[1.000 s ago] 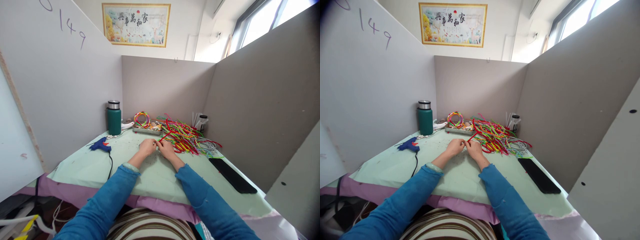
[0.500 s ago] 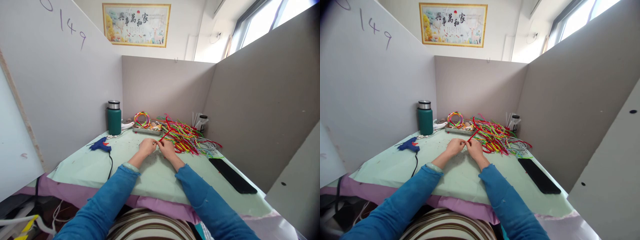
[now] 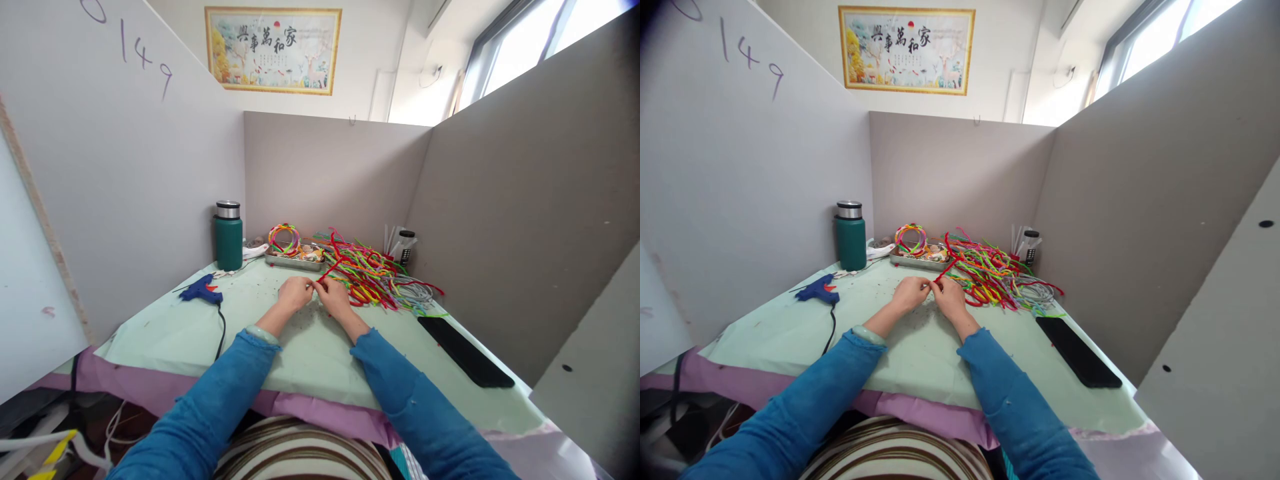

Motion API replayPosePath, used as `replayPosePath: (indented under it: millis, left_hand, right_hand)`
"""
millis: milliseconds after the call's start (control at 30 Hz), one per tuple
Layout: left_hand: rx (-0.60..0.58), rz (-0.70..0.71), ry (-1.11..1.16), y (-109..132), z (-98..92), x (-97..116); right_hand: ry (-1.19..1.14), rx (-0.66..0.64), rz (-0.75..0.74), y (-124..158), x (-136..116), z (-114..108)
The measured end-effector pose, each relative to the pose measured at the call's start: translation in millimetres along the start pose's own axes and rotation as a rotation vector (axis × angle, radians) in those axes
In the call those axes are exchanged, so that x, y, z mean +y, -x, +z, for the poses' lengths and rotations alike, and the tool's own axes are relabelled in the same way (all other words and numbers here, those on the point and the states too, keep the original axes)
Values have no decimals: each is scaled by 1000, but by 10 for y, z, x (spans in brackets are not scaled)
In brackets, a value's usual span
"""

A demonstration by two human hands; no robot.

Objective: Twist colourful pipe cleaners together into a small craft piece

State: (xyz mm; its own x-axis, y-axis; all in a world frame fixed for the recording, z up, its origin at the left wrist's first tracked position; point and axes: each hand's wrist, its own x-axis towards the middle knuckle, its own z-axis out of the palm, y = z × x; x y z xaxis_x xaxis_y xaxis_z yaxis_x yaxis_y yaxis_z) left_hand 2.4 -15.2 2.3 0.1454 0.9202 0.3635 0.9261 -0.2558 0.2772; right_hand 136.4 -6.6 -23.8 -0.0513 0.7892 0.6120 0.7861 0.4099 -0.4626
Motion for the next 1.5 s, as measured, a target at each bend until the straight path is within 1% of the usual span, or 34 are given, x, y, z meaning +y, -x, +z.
replayPosePath:
  millis: [367,500,667,800,867,1033,1200,1333,1500]
  left_hand:
    - [68,9,-92,21,-17,17]
    - [89,15,-70,28,-19,16]
    - [114,11,-34,35,-32,24]
    - [112,19,-37,42,-49,33]
    - [91,36,-41,50,-59,40]
    - [46,67,-60,77,-79,61]
    - [40,109,-89,80,-71,59]
    - [39,133,-85,85,-73,66]
    - [19,92,-50,102,-100,94]
  right_hand:
    - [-129,31,-112,24,-43,-36]
    - [-214,34,-111,29,-51,-34]
    - [-246,34,-10,14,-47,-54]
    - [-306,-12,68,-17,-17,-49]
    - [-367,-28,105,-38,16,-24]
    - [-550,-73,285,-73,81,32]
    - [-715,-124,450,-55,31,2]
    - [-811,-191,504,-35,-4,-11]
    - [-937,-216,559,-48,31,21]
